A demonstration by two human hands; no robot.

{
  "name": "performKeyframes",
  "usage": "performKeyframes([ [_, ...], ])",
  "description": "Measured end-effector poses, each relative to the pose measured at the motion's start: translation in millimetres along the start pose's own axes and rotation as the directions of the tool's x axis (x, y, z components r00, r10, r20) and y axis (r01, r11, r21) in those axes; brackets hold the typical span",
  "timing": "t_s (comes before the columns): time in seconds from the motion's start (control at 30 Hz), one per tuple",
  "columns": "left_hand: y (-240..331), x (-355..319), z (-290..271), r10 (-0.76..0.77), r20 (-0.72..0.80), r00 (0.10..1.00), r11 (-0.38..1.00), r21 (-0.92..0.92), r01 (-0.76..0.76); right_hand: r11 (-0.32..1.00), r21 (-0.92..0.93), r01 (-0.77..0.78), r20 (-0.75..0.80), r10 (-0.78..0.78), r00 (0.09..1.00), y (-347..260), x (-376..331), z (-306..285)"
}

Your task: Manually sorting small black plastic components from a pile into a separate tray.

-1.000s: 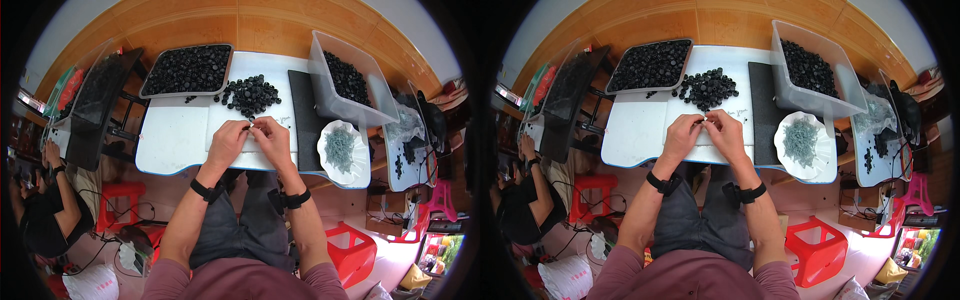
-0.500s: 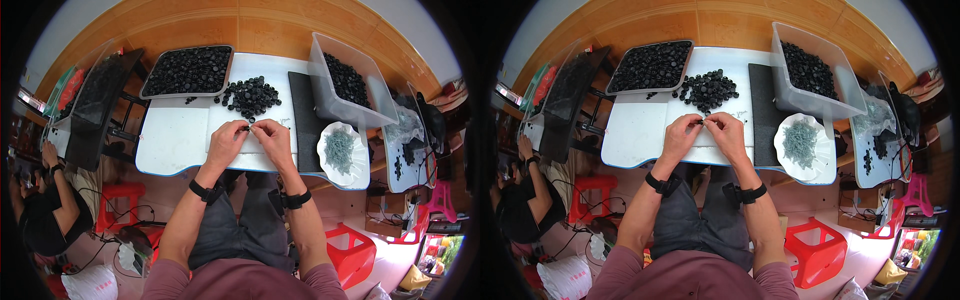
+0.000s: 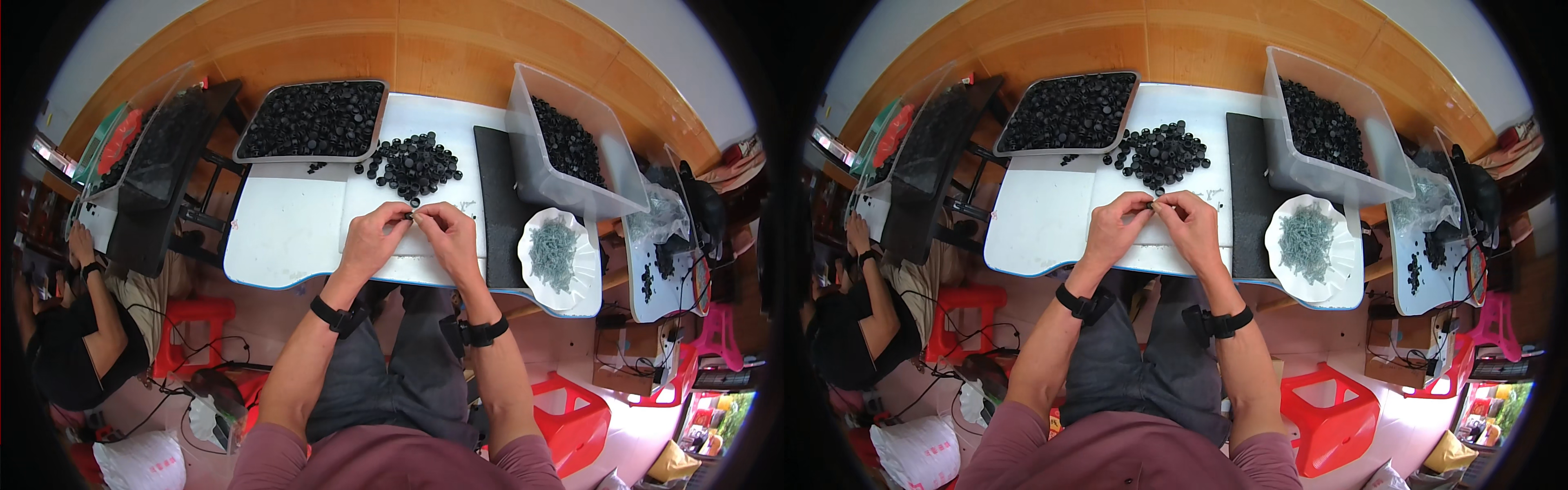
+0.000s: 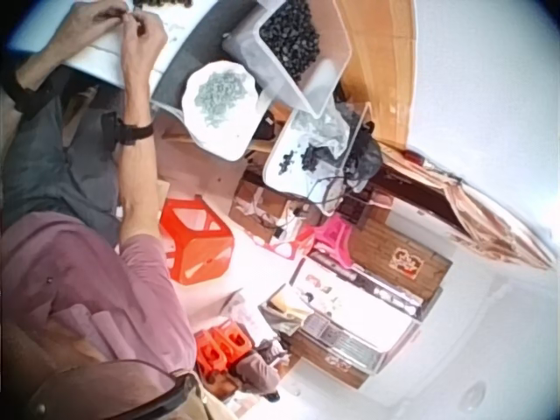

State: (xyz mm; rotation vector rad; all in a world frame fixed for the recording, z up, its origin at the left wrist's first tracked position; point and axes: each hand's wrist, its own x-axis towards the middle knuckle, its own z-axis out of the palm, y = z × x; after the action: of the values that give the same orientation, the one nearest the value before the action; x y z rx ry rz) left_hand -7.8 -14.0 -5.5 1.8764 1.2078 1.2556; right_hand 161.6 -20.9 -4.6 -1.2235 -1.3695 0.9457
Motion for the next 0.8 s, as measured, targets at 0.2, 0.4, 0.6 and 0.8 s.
performKeyframes([
  [0.2, 1.1, 1.4, -1.0, -0.074, 0.016, 0.997, 0.996, -0.049, 0.075, 0.999, 0.047, -0.007, -0.033, 0.008, 0.999, 2.5, -0.3, -3.3],
  [0.4, 4.5, 1.4, -0.1, -0.031, 0.046, 0.998, 0.999, -0.017, 0.032, 0.996, -0.025, 0.083, -0.011, -0.084, 0.996, 0.7, -1.5, -0.8],
  [0.6, 2.4, 1.0, -1.8, -0.071, 0.071, 0.995, 0.994, -0.074, 0.076, 0.993, 0.052, 0.103, -0.038, -0.101, 0.994, 5.5, -1.4, -4.5],
  [0.8, 1.2, 1.6, -3.3, -0.059, 0.015, 0.998, 0.978, -0.200, 0.061, 0.996, 0.081, 0.045, -0.019, -0.043, 0.999, 3.0, -1.1, -4.8],
])
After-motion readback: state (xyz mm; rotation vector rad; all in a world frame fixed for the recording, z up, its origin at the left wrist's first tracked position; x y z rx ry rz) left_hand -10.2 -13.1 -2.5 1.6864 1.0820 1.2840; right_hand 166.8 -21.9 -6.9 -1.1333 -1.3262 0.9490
